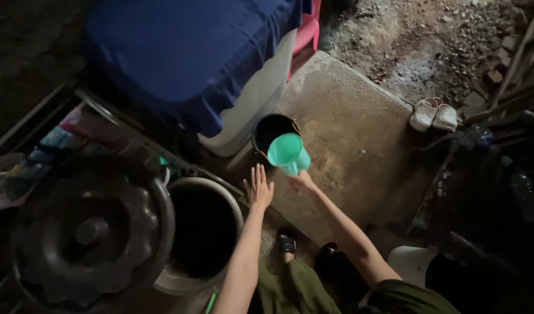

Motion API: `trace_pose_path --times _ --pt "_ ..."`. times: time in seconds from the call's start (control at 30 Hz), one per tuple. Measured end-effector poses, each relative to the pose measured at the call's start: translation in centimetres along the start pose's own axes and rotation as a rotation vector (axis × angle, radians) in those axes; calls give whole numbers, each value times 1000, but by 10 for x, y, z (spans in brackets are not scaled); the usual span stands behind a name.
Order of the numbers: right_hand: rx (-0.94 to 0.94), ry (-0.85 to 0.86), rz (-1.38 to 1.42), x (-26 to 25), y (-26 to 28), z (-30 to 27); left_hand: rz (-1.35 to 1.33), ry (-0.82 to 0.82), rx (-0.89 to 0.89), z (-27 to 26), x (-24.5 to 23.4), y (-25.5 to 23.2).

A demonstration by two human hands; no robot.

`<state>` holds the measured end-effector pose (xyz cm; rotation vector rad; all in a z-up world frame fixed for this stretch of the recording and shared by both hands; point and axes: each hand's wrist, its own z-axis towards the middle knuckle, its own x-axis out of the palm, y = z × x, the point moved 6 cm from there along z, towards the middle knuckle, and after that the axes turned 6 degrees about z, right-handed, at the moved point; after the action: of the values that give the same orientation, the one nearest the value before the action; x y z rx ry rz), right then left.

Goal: The person scoops water from a bucket using a small plastic container and pours it onto several potted plants in an outdoor area.

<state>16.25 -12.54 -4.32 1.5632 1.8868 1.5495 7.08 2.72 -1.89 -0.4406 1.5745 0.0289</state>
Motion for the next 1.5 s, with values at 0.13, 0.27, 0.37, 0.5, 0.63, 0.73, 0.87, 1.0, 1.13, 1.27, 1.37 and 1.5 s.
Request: trace_pose_path --times 0.13,0.27,0.37,0.5,0.63,0.73,0.87,1.0,1.13,1.27,1.37,1.5 --pt "241 -431 -616 -39 26 35 -42 52 3 49 3 -18" --pt "5 -482 -971 -51 60 55 -40 122 14 83 7 -29" --pt "23 -540 -1057 -55 74 57 -62 130 31 96 9 -37" --pt "-147 -614 -1128 -55 94 56 -64 124 53 104 10 -47" --pt "-99 -576 -1181 -59 100 66 -64 139 74 107 12 -54" --pt "-42 -661 -1242 -56 103 73 -55 135 74 113 9 -55" --pt "-174 -733 -1406 -44 110 73 -58 100 100 122 4 -58" --pt "-335 -783 -1602 -34 117 69 -79 87 114 127 -1 -56" --pt "-361 -757 -1624 -28 112 67 -68 68 93 119 -9 -44" --pt "-350 -678 -1585 -11 92 63 -67 59 23 103 -17 -28" --pt "-383 -533 -1503 11 72 47 -65 18 -7 86 -25 -11" --pt "-219 -292 -1426 49 37 37 -92 -60 -62 47 -37 23"
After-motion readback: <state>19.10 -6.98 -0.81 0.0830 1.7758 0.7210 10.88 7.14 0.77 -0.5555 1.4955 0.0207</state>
